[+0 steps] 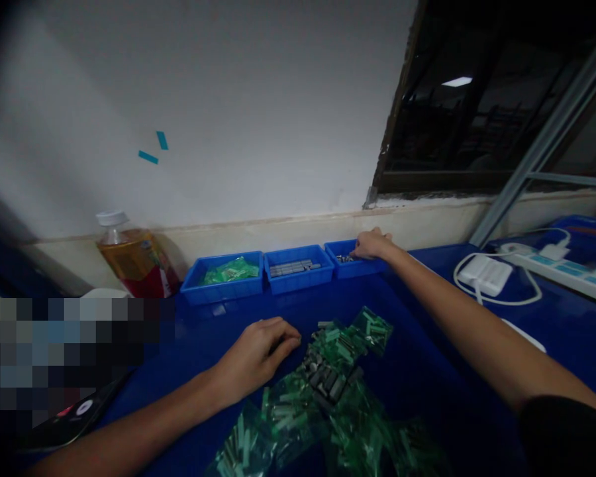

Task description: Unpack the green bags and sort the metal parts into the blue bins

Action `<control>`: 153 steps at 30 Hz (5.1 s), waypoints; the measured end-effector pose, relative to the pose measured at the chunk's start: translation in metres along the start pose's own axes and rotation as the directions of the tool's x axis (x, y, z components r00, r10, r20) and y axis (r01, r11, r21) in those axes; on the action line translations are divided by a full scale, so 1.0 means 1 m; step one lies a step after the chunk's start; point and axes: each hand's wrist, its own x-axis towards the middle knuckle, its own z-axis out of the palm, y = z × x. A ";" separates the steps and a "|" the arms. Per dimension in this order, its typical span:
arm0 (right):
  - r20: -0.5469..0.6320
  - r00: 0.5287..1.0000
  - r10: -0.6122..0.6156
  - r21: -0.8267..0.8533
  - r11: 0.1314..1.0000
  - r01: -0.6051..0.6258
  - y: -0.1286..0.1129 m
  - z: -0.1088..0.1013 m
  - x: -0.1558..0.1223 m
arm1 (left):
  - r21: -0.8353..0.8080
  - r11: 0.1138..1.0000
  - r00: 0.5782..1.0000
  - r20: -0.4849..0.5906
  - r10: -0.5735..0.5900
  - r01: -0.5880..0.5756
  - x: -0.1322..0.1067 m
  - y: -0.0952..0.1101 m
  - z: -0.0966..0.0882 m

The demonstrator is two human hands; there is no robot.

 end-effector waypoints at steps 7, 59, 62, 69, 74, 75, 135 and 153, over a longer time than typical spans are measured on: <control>-0.302 0.833 -0.463 0.165 0.836 0.524 -0.056 0.002 -0.122 | -0.202 0.968 0.982 -0.083 -0.169 0.150 0.002 -0.001 -0.003; -0.516 0.815 -0.264 0.300 0.835 0.461 -0.031 0.029 -0.139 | 0.102 0.983 0.984 0.112 0.141 -0.153 -0.007 0.010 -0.002; -0.515 0.832 -0.207 0.316 0.856 0.409 -0.023 0.029 -0.132 | 0.086 0.976 0.971 0.153 0.185 -0.199 -0.007 0.009 -0.002; -0.486 0.848 -0.211 0.302 0.870 0.390 -0.023 0.029 -0.133 | 0.098 0.985 0.984 0.118 0.131 -0.143 -0.006 0.007 -0.001; -0.496 0.842 -0.213 0.280 0.878 0.387 -0.022 0.029 -0.132 | 0.117 0.988 0.991 0.101 0.088 -0.100 -0.005 0.008 0.000; -0.493 0.844 -0.210 0.282 0.879 0.384 -0.021 0.029 -0.132 | 0.122 0.988 0.992 0.096 0.082 -0.094 -0.005 0.008 0.000; -0.462 0.642 -0.612 0.081 0.692 0.717 -0.084 0.020 -0.206 | -0.612 0.754 0.971 0.129 -0.203 0.238 0.001 0.004 -0.001; -0.433 0.647 -0.628 0.121 0.671 0.732 -0.077 0.019 -0.202 | -0.498 0.819 0.958 0.166 -0.232 0.285 0.001 0.004 -0.002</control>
